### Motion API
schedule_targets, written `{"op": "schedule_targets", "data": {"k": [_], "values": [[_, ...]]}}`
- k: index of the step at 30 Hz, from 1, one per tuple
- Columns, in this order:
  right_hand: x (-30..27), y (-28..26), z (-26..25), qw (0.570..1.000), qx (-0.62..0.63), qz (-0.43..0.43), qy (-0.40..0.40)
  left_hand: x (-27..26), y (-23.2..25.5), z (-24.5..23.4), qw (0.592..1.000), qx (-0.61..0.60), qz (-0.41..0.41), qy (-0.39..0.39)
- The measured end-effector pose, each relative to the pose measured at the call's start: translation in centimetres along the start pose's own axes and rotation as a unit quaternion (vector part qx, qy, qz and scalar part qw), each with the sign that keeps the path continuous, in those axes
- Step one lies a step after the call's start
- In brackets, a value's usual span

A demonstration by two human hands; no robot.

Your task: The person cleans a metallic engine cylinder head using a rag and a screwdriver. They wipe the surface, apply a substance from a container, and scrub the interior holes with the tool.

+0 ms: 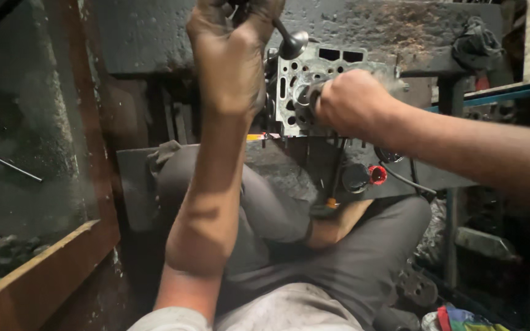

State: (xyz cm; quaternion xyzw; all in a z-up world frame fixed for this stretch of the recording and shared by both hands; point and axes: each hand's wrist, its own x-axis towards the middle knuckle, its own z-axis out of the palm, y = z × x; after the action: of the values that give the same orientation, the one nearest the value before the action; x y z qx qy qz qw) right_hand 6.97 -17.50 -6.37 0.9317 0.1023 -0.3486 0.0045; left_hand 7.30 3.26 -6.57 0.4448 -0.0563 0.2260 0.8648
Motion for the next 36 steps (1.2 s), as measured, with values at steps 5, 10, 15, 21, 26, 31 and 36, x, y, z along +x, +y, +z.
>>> {"op": "schedule_targets", "data": {"k": [5, 10, 15, 21, 26, 31, 36], "values": [[1.4, -0.4, -0.8, 1.000, 0.012, 0.023, -0.014, -0.1, -0.5, 0.3, 0.989, -0.077, -0.129, -0.006], [1.0, 1.5, 1.2, 0.842, 0.519, 0.137, 0.056, 0.3, -0.5, 1.4, 0.969, 0.087, -0.200, -0.114], [-7.8, 3.3, 6.8, 0.589, 0.808, -0.011, 0.026, -1.4, 0.2, 1.1, 0.898, 0.232, -0.219, -0.304], [-12.5, 1.9, 8.3, 0.640, 0.754, -0.139, 0.050, -3.8, -1.2, 2.9, 0.846, 0.216, -0.099, -0.477], [-14.2, 3.6, 8.3, 0.702, 0.683, -0.075, 0.189, -3.2, 0.0, 4.4, 0.844, 0.326, -0.234, -0.356], [-15.9, 8.5, 10.7, 0.641, 0.694, -0.119, 0.304, -2.1, -0.1, 4.3, 0.896, 0.264, -0.179, -0.308], [-16.9, 8.5, 5.9, 0.600, 0.681, -0.058, 0.416, -3.1, -0.9, 4.8, 0.911, 0.390, -0.040, -0.127]]}}
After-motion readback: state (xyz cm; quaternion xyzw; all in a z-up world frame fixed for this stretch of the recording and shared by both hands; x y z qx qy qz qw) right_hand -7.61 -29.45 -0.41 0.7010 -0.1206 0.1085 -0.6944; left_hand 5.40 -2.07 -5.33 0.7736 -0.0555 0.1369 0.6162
